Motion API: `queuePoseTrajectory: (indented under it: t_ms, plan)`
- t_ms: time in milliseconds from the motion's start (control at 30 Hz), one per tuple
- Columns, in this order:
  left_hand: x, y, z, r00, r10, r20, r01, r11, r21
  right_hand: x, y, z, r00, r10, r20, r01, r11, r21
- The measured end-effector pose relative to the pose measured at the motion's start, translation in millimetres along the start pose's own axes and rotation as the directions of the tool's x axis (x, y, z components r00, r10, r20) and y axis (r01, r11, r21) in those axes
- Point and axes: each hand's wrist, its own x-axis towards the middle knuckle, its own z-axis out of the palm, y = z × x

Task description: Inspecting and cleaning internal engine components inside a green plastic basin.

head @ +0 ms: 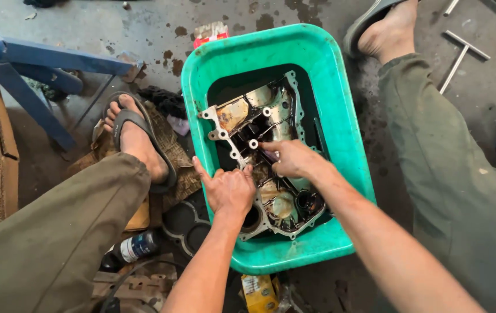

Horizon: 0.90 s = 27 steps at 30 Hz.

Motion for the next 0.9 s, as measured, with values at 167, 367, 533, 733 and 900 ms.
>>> queuePoseTrajectory:
  t_ms: [167, 367, 533, 733, 900]
  plan:
    - [-1.0, 0.1, -2.0, 1.0, 0.004, 0.005, -0.003, 1.0, -0.019, 8.7, 15.2, 1.7, 0.979, -0.025, 0.202, 0.032, 0.999, -0.03]
    - [0.9, 1.2, -2.1, 0.999, -0.004, 0.04, 0.004, 1.0, 0.0, 33.3, 4.6, 4.4, 0.976, -0.022, 0.214, 0.045, 0.993, -0.105]
    - [3.1, 2.7, 4.5, 1.0, 0.009, 0.004, -0.009, 1.0, -0.003, 25.4, 17.6, 26.9, 0.968, -0.048, 0.248, 0.067, 0.995, -0.07]
    - [-2.2, -1.0, 3.4, 1.0, -0.014, 0.0, 0.014, 1.0, -0.022, 9.8, 22.1, 44.4, 0.968, -0.205, -0.144, 0.224, 0.965, 0.138]
    - [-0.8, -0.1, 2.6, 1.0, -0.019, -0.013, 0.019, 1.0, 0.003, 19.1, 16.4, 22.7, 0.984, -0.125, -0.127, 0.142, 0.981, 0.135]
